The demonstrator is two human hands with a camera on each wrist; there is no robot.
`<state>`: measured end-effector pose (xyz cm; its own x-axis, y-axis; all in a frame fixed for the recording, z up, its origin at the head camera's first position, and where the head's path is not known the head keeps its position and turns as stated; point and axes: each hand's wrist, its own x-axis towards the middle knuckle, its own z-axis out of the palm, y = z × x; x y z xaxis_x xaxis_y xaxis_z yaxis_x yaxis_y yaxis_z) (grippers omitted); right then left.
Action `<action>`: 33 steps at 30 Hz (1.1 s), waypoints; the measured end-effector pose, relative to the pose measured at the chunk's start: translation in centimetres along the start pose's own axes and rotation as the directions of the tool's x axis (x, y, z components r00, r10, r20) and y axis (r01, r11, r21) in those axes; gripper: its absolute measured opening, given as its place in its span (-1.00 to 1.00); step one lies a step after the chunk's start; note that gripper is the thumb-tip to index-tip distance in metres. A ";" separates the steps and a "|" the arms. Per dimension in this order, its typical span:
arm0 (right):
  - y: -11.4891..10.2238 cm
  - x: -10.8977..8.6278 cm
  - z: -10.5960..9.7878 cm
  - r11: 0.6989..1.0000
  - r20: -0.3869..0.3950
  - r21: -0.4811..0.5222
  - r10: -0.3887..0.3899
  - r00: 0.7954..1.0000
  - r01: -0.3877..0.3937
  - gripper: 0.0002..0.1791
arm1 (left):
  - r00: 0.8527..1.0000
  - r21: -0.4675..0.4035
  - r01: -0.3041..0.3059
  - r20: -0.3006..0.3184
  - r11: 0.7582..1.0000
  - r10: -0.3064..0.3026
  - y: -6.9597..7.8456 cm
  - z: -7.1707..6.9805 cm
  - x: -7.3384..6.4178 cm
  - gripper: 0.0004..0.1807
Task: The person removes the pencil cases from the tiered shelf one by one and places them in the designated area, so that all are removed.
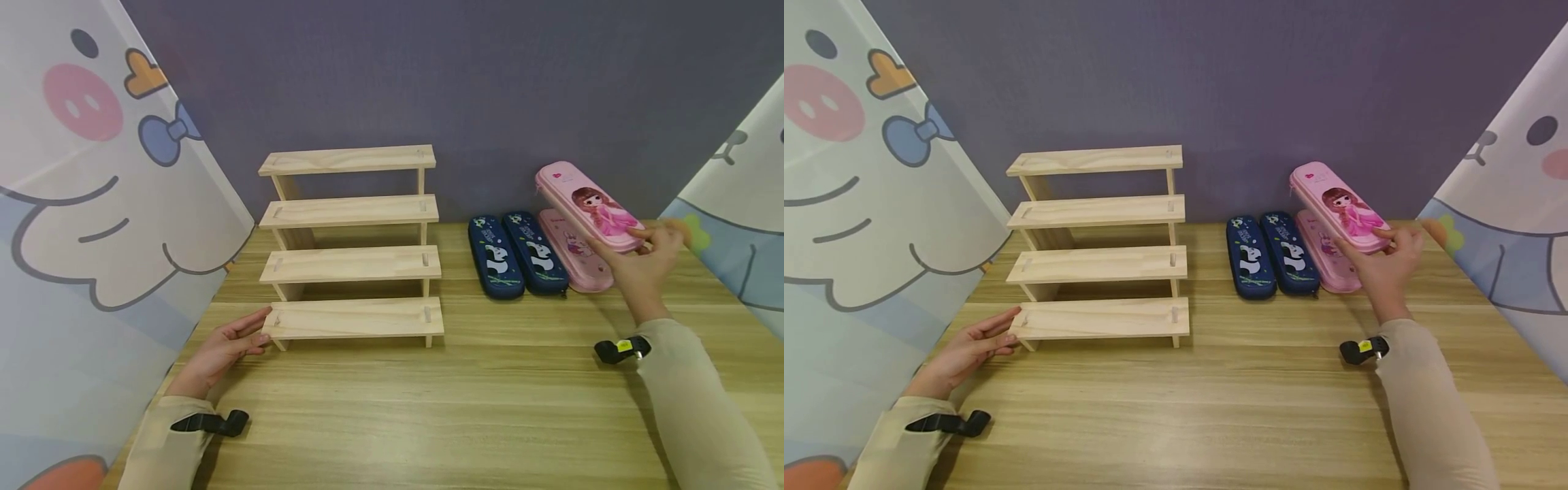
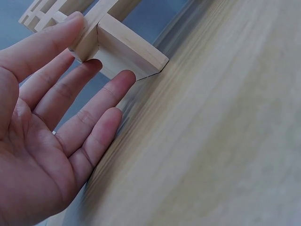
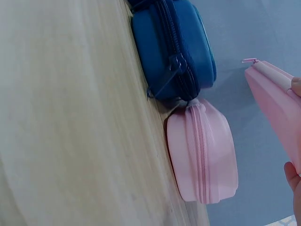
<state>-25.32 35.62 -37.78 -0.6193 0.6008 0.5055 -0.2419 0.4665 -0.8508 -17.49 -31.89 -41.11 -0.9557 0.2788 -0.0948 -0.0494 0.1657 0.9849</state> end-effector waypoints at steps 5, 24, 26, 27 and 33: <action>0.4 0.3 -0.5 1.000 -0.013 -0.013 0.027 1.000 -0.027 -0.55 | 1.000 0.002 0.004 -0.001 1.000 -0.004 0.0 0.0 0.0 -0.41; 0.4 0.9 -1.5 0.990 -0.075 0.027 0.142 0.987 -0.140 -0.54 | 1.000 0.003 -0.018 0.013 1.000 0.018 0.0 -0.2 -0.1 -0.42; 0.1 0.7 -1.6 0.990 -0.082 0.042 0.137 0.987 -0.134 -0.55 | 1.000 0.002 -0.012 0.009 1.000 0.012 0.0 -0.1 -0.1 -0.42; -0.1 0.6 -1.6 0.990 -0.082 0.049 0.137 0.987 -0.133 -0.55 | 1.000 0.008 -0.006 0.002 1.000 0.006 0.1 -0.1 -0.1 -0.40; -0.1 0.4 -2.0 0.992 -0.088 0.082 0.105 0.991 -0.097 -0.57 | 1.000 0.019 0.009 -0.007 1.000 -0.009 0.3 0.0 -0.1 -0.39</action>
<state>-24.06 37.13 -37.20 -0.5731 0.7010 0.4244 -0.2412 0.3507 -0.9049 -17.36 -31.86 -40.76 -0.9572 0.2707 -0.1025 -0.0526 0.1857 0.9812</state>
